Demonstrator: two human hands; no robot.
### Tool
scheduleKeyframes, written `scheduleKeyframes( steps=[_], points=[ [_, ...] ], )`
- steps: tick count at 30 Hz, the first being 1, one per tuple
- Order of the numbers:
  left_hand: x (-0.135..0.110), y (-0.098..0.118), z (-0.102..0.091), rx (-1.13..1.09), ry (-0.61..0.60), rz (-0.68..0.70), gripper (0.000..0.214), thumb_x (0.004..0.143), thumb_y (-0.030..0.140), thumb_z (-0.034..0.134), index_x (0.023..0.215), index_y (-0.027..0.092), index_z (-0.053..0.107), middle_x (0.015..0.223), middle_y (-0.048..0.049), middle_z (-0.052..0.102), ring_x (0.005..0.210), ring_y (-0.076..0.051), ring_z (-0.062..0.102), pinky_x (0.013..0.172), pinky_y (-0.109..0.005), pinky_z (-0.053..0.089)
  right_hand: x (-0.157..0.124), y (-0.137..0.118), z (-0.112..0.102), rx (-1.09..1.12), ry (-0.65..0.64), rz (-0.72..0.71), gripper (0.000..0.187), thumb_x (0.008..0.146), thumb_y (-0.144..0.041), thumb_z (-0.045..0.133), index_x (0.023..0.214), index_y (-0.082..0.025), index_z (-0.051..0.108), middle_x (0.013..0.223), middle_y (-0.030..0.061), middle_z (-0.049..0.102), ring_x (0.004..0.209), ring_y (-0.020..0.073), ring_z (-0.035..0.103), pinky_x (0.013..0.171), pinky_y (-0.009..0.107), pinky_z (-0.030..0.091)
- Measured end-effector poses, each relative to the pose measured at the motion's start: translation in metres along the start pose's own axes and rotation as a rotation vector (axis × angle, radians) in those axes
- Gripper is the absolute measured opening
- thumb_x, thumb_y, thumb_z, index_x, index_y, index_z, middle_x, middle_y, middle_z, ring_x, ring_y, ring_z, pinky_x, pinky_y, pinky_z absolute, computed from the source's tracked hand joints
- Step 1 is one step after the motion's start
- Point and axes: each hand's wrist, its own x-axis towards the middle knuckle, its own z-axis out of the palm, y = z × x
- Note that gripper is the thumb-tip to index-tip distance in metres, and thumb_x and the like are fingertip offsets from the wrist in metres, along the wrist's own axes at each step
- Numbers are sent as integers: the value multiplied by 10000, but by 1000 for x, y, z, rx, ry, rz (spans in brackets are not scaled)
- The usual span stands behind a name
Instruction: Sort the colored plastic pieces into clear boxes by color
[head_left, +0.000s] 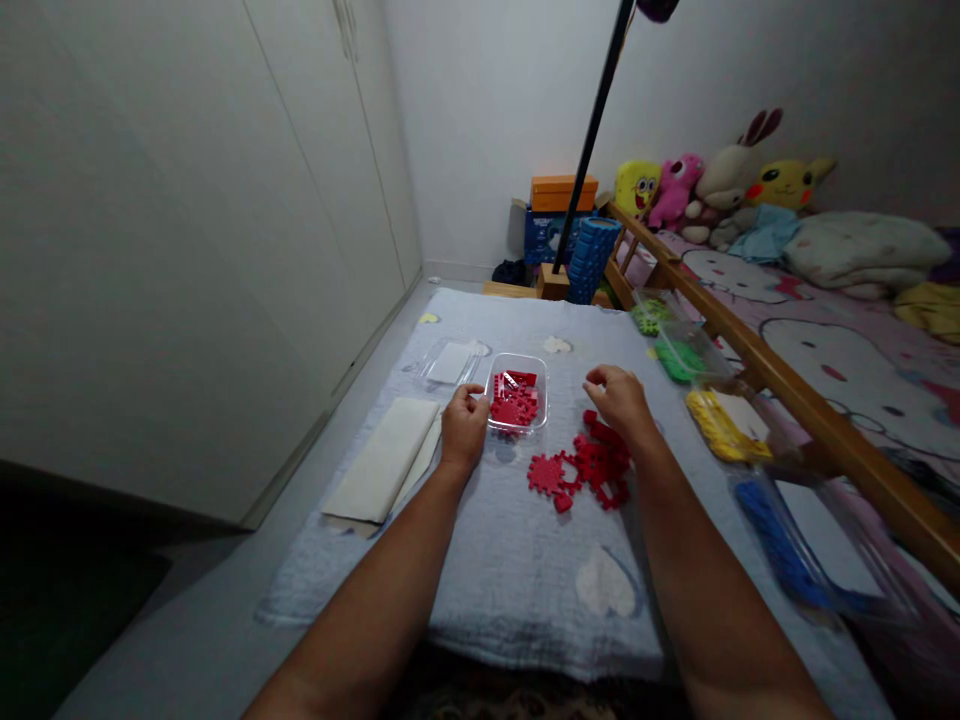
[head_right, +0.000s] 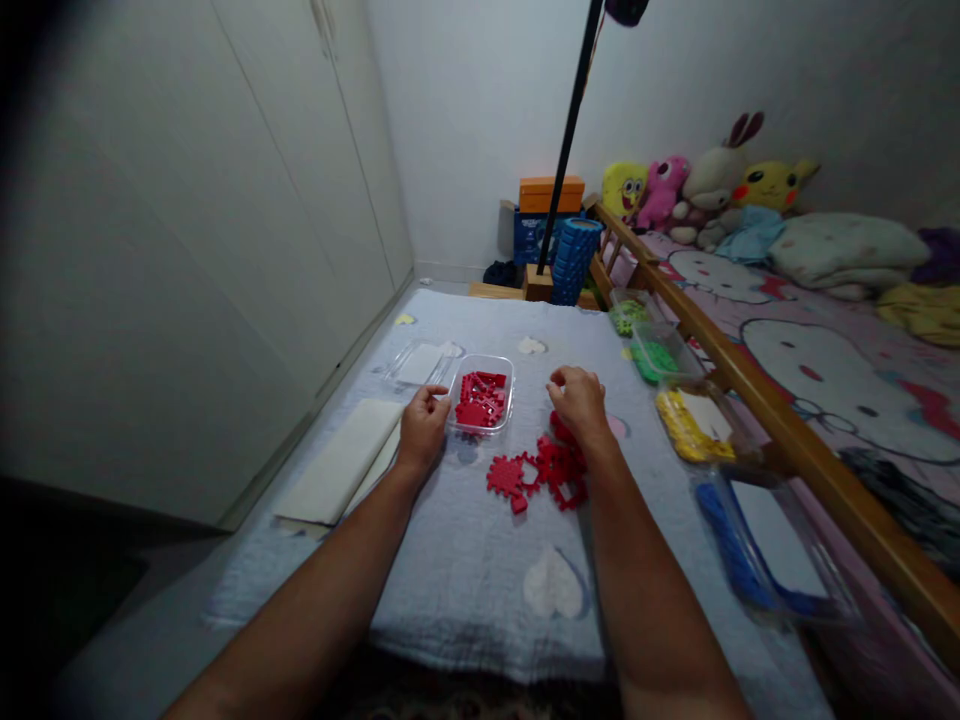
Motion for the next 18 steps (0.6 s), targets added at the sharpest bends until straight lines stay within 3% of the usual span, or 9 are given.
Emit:
scheduleKeyframes(
  steps=[5,8,12,18],
  points=[
    [0,0,0,-14,-3,-1,224,813,332,585,963,172,630,588,74,443,557,-129,455,588,-250,354,-16,35,-1,-58,-155,40,262,870,-304,640,1062,-185,772,1074,105,766,975,234,678,859,324,465],
    [0,-1,-1,-12,-7,8,222,814,337,587,957,171,627,591,74,438,562,-128,455,591,-248,354,-22,33,5,-90,-207,29,311,845,-336,671,1107,-206,779,1115,100,766,1029,252,672,868,327,458],
    [1,-2,0,-11,-4,14,229,811,340,589,960,171,629,591,74,434,560,-128,452,587,-248,353,-24,20,9,-87,-283,30,192,848,-257,632,929,-231,804,979,66,787,964,239,681,823,322,437],
    [1,-1,0,-16,-7,6,219,812,335,586,957,176,629,588,73,442,560,-129,461,589,-247,355,-14,5,2,-9,-73,11,202,897,-228,594,917,-234,795,1051,72,773,1023,248,641,879,355,418]
  ],
)
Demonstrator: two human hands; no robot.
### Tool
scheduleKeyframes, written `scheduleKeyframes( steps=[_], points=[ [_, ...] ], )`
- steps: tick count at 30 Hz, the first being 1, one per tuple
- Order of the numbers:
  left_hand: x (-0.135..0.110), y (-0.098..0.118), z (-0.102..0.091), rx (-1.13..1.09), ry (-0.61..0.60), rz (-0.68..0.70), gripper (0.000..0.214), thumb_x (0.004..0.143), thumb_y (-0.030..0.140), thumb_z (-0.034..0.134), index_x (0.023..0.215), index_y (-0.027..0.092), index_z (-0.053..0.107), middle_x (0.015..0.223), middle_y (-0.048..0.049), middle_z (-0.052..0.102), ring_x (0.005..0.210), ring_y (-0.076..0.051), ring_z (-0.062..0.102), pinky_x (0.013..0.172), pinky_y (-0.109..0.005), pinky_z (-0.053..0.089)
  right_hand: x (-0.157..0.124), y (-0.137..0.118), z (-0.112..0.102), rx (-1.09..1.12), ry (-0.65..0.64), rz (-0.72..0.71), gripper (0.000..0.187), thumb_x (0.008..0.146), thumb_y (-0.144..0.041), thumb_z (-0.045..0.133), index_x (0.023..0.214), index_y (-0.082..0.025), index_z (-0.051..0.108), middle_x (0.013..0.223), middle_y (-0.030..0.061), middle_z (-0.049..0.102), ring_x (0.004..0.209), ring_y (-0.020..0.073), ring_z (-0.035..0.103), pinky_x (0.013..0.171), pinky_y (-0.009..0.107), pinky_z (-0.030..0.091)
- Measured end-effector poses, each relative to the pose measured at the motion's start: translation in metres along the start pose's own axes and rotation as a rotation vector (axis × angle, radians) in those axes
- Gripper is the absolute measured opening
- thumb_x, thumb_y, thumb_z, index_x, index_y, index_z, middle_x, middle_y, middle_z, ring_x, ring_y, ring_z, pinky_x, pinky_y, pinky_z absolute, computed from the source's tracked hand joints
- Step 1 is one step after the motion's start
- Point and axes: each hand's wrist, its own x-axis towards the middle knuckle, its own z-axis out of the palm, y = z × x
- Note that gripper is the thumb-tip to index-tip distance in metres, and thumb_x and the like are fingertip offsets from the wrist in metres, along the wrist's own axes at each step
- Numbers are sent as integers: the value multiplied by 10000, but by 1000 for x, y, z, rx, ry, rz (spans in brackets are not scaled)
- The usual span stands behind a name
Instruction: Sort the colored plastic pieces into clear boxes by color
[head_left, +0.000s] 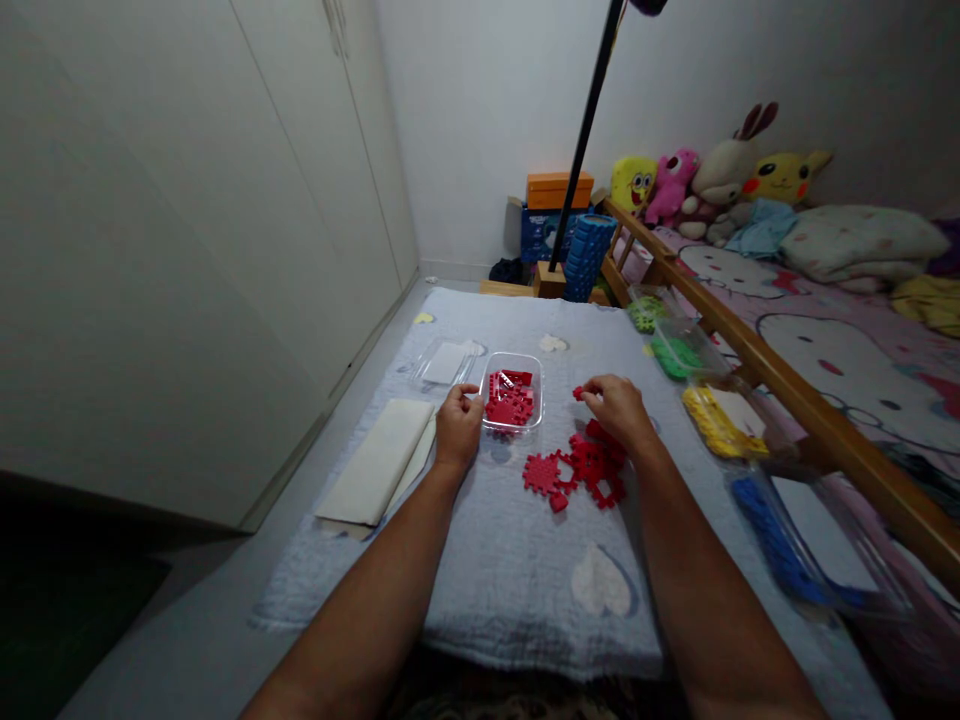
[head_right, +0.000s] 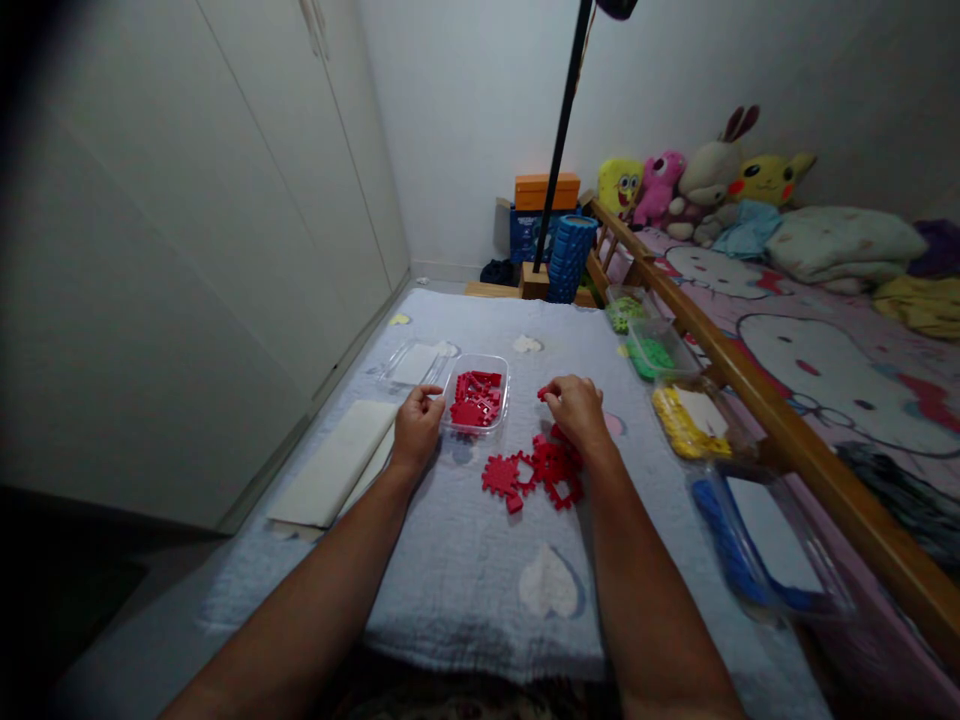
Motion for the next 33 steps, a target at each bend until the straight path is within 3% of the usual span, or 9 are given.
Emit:
scheduleKeyframes(
  steps=[6,11,14,17,23,29,33],
  points=[
    [-1,1,0,6,10,-7,216,809,335,591,952,178,631,578,75,438,556,-130,461,589,-248,351,14,-19,-3,67,99,-106,136,882,-220,626,861,-222,761,1038,84,732,1029,252,603,920,380,405],
    [0,0,0,6,3,0,220,815,338,583,957,177,633,581,75,439,555,-131,455,594,-254,352,20,-56,5,150,126,-243,118,899,-218,618,893,-223,735,1071,77,733,1065,262,570,943,399,369],
    [0,1,0,11,9,-5,213,814,334,581,950,177,633,579,75,439,560,-131,461,603,-255,358,20,-77,14,112,133,-231,121,895,-203,616,891,-223,735,1078,89,728,1089,283,531,940,421,344],
    [-1,2,0,12,7,-5,214,815,336,581,948,176,632,580,74,443,563,-132,466,607,-254,363,19,-80,21,76,169,-178,121,888,-194,618,905,-219,734,1102,105,714,1101,295,513,944,432,342],
    [-1,3,-1,15,-2,-2,224,817,346,583,957,177,628,588,68,457,565,-135,469,596,-249,363,10,-39,8,71,231,-109,137,905,-247,610,969,-227,729,1137,119,696,1109,307,523,944,426,373],
    [-1,3,-2,12,-5,-5,238,810,355,580,961,177,625,589,71,447,559,-132,469,582,-244,357,-18,25,1,-89,25,-1,238,872,-302,655,1073,-199,733,1138,134,691,1088,285,581,953,398,410],
    [0,0,-1,24,1,3,260,804,369,580,972,176,631,591,70,440,558,-132,465,578,-243,355,-33,40,7,-106,-98,76,313,870,-354,668,1111,-170,747,1066,138,720,986,253,638,873,340,440]
  ],
)
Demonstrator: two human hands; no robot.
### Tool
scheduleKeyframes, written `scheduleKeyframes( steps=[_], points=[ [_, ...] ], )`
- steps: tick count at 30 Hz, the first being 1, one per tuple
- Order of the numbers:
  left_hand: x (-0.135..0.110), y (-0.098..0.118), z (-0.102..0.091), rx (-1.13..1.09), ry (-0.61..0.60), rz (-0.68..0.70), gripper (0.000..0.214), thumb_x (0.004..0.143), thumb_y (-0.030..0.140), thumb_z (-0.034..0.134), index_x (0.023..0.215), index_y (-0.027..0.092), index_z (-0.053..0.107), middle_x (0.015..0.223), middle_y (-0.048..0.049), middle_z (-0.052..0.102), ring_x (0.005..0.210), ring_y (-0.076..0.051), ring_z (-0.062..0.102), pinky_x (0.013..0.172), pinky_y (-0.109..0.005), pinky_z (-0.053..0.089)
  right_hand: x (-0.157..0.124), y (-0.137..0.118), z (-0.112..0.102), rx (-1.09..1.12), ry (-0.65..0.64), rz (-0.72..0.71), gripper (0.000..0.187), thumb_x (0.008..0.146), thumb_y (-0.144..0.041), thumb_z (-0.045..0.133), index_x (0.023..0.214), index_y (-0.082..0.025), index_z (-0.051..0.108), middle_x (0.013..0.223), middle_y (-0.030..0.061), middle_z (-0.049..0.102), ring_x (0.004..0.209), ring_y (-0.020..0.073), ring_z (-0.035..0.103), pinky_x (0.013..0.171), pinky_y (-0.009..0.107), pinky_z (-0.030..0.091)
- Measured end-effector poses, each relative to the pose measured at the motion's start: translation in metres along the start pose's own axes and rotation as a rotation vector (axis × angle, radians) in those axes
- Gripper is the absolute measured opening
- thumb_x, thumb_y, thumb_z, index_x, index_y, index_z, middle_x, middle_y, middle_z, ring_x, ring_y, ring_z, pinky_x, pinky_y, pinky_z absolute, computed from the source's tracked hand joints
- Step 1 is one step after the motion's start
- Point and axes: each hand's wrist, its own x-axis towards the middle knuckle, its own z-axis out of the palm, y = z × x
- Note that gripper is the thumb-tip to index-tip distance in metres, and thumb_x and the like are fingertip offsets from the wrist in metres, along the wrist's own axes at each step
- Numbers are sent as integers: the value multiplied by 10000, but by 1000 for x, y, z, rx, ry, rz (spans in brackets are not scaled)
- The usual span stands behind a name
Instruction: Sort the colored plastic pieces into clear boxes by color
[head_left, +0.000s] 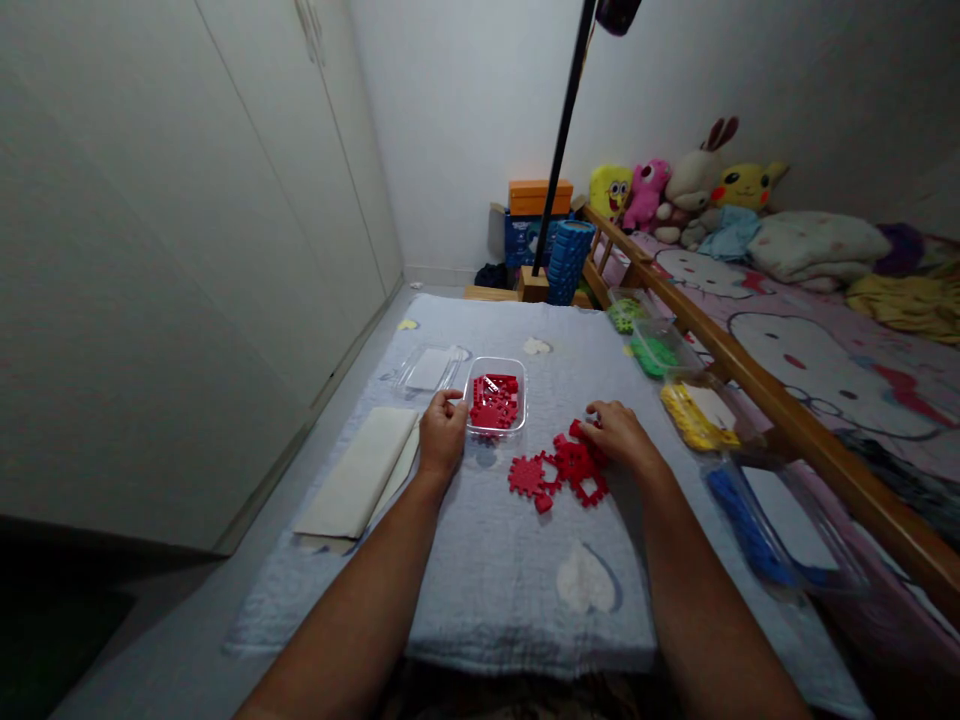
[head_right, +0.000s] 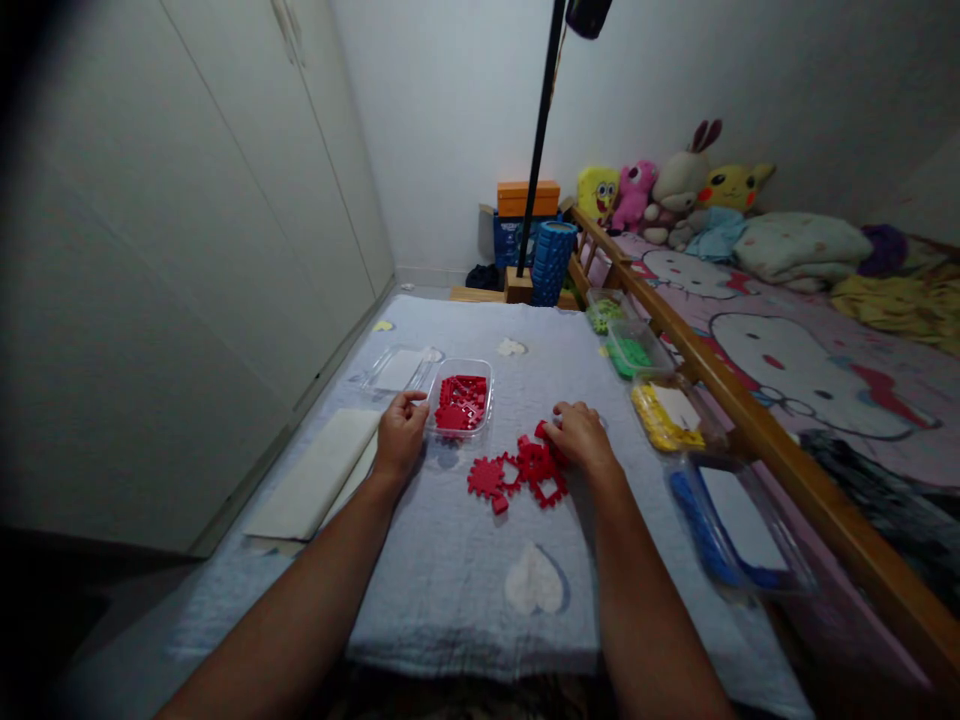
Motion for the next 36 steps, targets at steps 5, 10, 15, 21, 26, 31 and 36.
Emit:
scheduleKeyframes(
  steps=[5,10,15,21,26,31,36],
  points=[
    [1,-3,0,11,5,19,280,800,388,582,968,172,637,592,72,432,557,-133,460,583,-248,358,-1,-6,3,159,-80,-77,235,907,-254,558,965,-193,777,951,72,769,915,190,671,819,278,441],
    [2,-3,-1,3,1,8,278,793,389,585,963,174,633,580,76,420,548,-131,450,568,-244,346,0,-11,8,212,-46,-141,237,930,-258,543,962,-176,763,999,91,761,957,193,665,848,278,448],
    [1,2,-1,2,-3,14,263,785,380,592,948,176,627,580,76,421,548,-131,446,570,-247,348,-3,-18,11,212,-28,-141,257,885,-326,642,1044,-151,742,1018,110,736,924,207,653,821,288,456],
    [1,-1,-1,7,3,14,266,793,389,594,950,178,635,579,75,420,547,-132,453,568,-248,346,-4,-23,14,234,-40,-182,162,846,-175,583,926,-158,724,953,78,707,885,177,618,808,272,435],
    [1,-3,-1,6,3,21,269,796,393,593,951,179,640,586,71,435,550,-132,456,573,-248,353,-4,-24,17,178,-1,-192,128,870,-208,590,909,-168,705,966,79,703,920,192,603,862,300,411],
    [1,-3,-1,15,3,20,267,798,389,591,956,179,638,586,70,434,553,-132,447,577,-248,354,-7,-25,17,172,-22,-158,164,920,-299,613,988,-174,696,953,76,717,888,199,615,806,303,406],
    [2,-3,-1,23,-3,14,289,794,412,582,966,186,634,594,71,420,554,-133,442,565,-246,340,-7,-22,21,195,38,-142,181,895,-304,673,1026,-182,698,932,70,707,867,205,612,814,312,424]
  ],
)
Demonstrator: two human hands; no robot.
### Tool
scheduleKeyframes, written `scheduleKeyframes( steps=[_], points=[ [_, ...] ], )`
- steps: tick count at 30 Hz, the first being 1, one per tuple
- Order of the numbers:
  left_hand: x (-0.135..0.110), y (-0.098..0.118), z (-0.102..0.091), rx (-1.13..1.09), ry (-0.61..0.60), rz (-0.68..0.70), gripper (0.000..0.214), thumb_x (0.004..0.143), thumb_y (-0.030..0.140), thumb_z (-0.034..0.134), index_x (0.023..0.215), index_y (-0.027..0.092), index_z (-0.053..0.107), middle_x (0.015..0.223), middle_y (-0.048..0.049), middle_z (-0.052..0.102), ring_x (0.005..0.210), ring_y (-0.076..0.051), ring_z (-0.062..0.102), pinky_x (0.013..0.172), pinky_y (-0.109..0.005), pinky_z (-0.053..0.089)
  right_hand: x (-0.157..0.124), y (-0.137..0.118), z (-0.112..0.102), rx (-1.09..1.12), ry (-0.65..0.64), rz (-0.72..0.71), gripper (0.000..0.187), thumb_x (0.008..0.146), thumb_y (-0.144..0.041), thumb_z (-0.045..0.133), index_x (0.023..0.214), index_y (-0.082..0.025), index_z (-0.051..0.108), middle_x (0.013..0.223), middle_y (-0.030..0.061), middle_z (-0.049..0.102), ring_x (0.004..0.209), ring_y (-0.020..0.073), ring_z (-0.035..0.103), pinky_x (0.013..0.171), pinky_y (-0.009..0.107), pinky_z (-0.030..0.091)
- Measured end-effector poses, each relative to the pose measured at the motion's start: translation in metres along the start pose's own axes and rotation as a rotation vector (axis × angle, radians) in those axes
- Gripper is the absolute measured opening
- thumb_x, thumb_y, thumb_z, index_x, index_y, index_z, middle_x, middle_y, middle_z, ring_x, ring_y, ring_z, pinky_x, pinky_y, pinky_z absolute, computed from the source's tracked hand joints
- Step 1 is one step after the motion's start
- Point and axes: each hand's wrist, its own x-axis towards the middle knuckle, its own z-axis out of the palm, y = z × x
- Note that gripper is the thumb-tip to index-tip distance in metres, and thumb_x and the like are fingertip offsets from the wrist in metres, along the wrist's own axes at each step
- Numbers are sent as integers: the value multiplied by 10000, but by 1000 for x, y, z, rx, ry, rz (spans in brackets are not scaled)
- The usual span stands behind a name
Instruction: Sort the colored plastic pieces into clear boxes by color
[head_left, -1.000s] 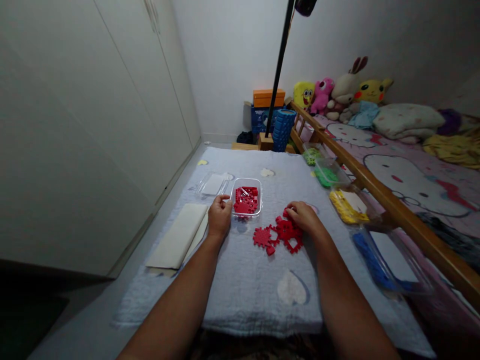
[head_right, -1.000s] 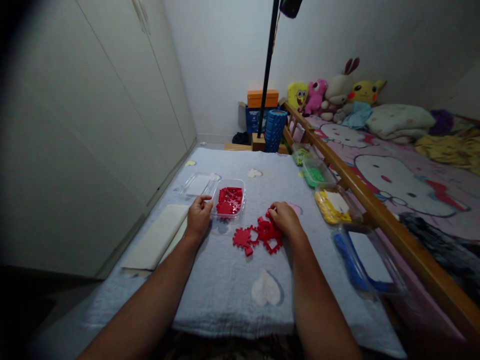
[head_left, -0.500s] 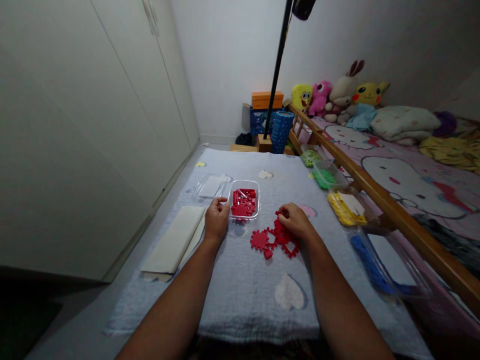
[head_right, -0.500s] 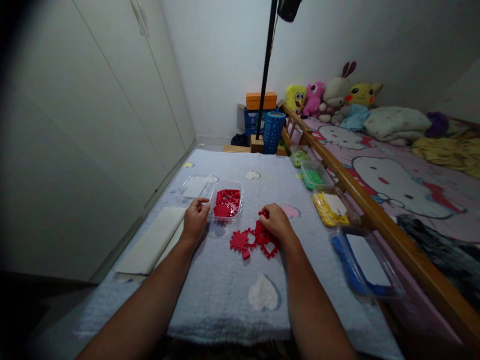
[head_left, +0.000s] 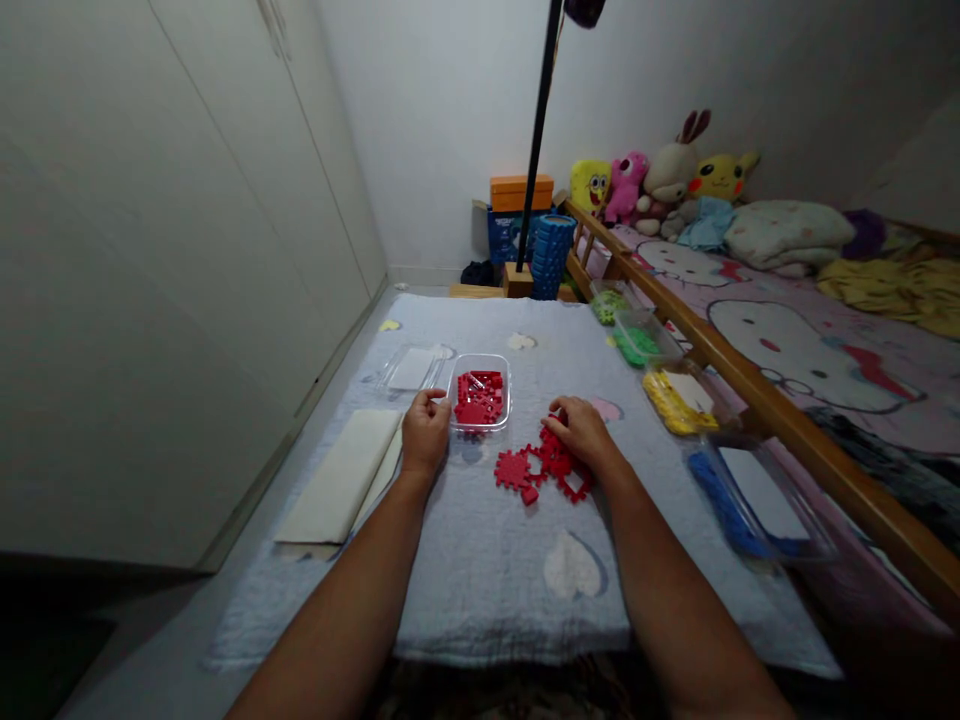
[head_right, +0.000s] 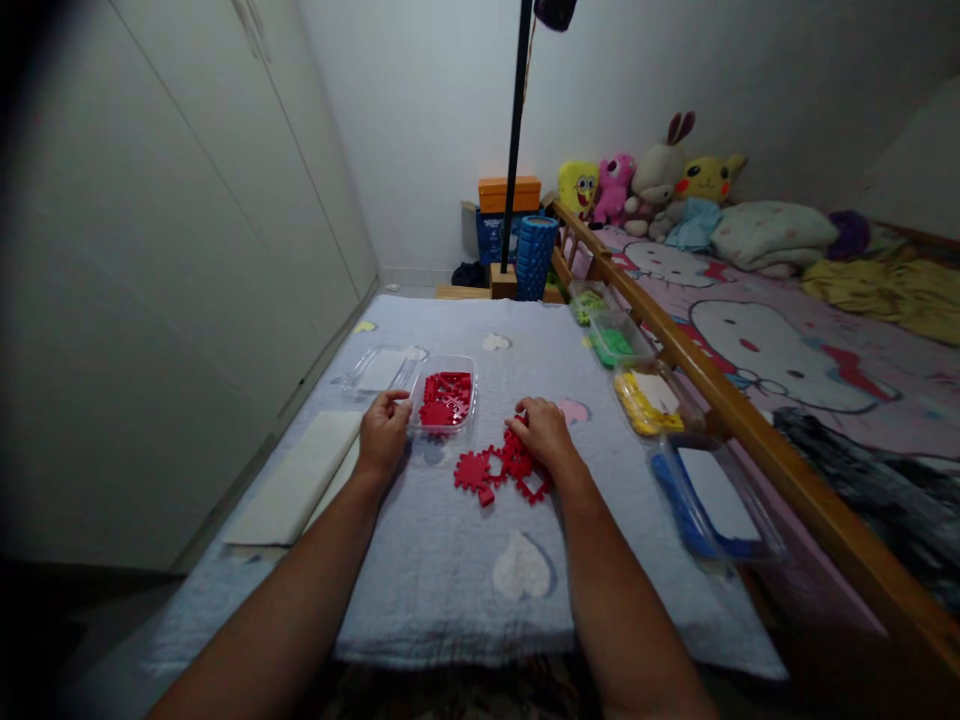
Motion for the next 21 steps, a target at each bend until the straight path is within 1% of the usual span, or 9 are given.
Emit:
scheduleKeyframes(
  steps=[5,8,12,14,16,18,21],
  points=[
    [0,1,0,-6,1,-12,284,786,412,584,953,188,632,593,70,411,549,-131,429,552,-244,327,2,7,5,87,185,-16,279,850,-231,682,1127,-197,691,1045,97,673,946,231,618,909,351,467],
    [0,1,0,-2,2,-8,288,786,413,582,955,185,635,596,68,415,548,-131,432,553,-245,329,3,8,6,126,228,-22,275,843,-185,651,1115,-188,695,1082,114,664,996,244,620,945,364,473],
    [1,-2,-1,2,4,5,291,794,411,588,964,182,641,594,69,425,553,-131,447,563,-245,341,1,5,5,114,175,-31,266,867,-144,581,1099,-197,698,1130,114,696,1078,250,611,971,377,449],
    [1,-3,-1,-1,2,9,290,798,409,590,968,180,642,589,71,426,552,-130,451,564,-244,345,-1,4,4,47,155,-8,275,882,-186,589,1133,-190,701,1182,123,699,1125,269,590,986,398,421],
    [1,-4,-1,-3,2,12,291,803,410,589,972,179,642,585,72,426,551,-130,455,563,-243,347,-2,3,3,-49,148,44,302,884,-274,627,1160,-182,708,1200,138,692,1126,296,571,973,416,401],
    [1,-4,-1,-1,1,14,294,806,414,589,974,178,643,583,72,430,553,-131,461,564,-244,349,-3,4,2,-130,117,97,278,887,-310,628,1112,-186,733,1146,138,699,1085,299,568,939,411,389],
    [1,-3,-1,3,4,11,300,804,420,590,971,177,642,581,71,434,553,-132,463,567,-246,352,-4,7,1,-164,47,119,202,894,-233,570,977,-201,751,1049,107,716,1033,270,571,896,382,371]
  ],
)
